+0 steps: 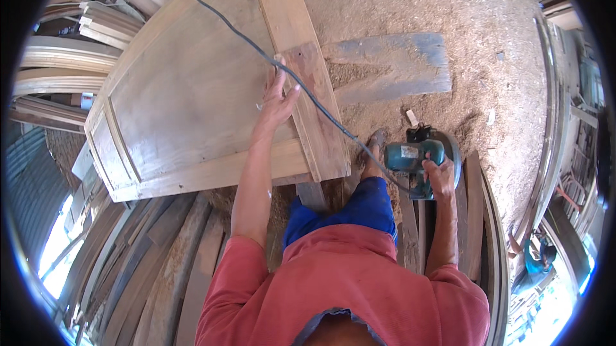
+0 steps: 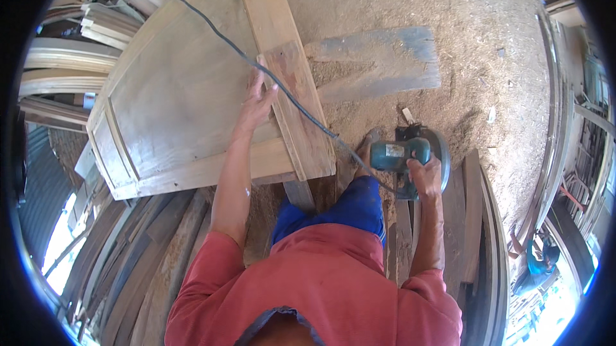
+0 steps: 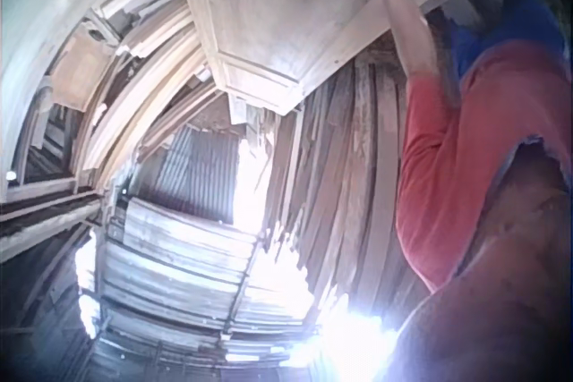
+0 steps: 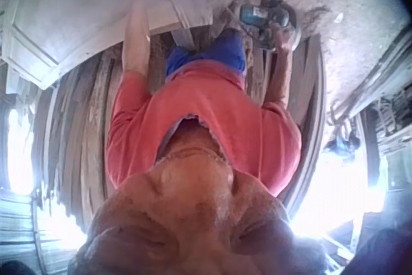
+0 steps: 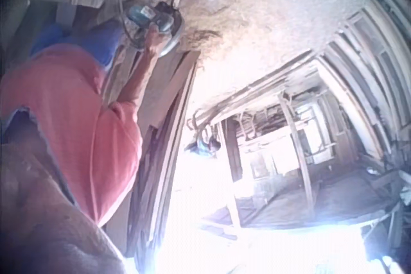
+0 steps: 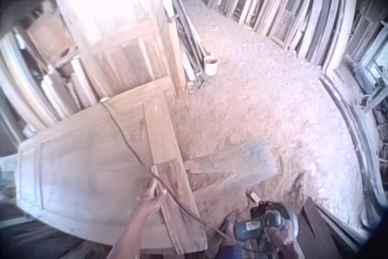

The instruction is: The person constructs a wooden door by using a circular saw to trim a piece of wood, moving the door panel, and applying wood glue and using a hammer and chisel to secure wooden pegs into the joints.

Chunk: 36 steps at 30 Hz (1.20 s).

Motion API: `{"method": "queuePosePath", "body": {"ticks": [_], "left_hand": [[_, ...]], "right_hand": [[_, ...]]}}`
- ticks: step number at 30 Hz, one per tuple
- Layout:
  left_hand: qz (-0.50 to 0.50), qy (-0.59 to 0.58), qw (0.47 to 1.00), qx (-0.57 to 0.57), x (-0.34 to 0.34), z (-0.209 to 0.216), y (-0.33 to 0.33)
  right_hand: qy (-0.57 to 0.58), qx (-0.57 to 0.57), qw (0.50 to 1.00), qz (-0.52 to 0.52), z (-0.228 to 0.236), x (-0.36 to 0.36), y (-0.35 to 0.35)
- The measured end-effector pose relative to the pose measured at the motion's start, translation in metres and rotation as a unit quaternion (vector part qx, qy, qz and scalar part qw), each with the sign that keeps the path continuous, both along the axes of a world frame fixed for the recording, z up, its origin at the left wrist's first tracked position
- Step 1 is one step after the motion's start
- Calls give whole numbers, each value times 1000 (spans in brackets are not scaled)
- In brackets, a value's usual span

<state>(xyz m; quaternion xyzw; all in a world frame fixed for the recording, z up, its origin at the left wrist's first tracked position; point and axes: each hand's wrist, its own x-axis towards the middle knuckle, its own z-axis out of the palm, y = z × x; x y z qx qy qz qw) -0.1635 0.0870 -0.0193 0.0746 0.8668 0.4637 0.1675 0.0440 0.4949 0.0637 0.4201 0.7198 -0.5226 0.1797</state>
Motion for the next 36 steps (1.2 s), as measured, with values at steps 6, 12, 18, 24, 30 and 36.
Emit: {"method": "queuePosePath", "body": {"ticks": [6, 12, 18, 24, 30, 36], "left_hand": [[96, 13, 974, -205, -3, -34, 49], [108, 22, 930, -350, -8, -42, 69], [94, -20, 914, -394, -13, -39, 67], [80, -40, 926, -366, -10, -40, 58], [78, -103, 916, -381, -14, -27, 67], [81, -53, 948, -305, -13, -52, 44]], "right_hand": [[17, -8, 1000, 4, -19, -15, 31], [20, -31, 998, -48, -22, -8, 60], [38, -63, 995, -62, -14, -12, 81], [55, -76, 992, -80, -7, -29, 104], [104, -119, 981, -111, 0, -40, 126], [123, -123, 978, -119, 36, -68, 153]]}}
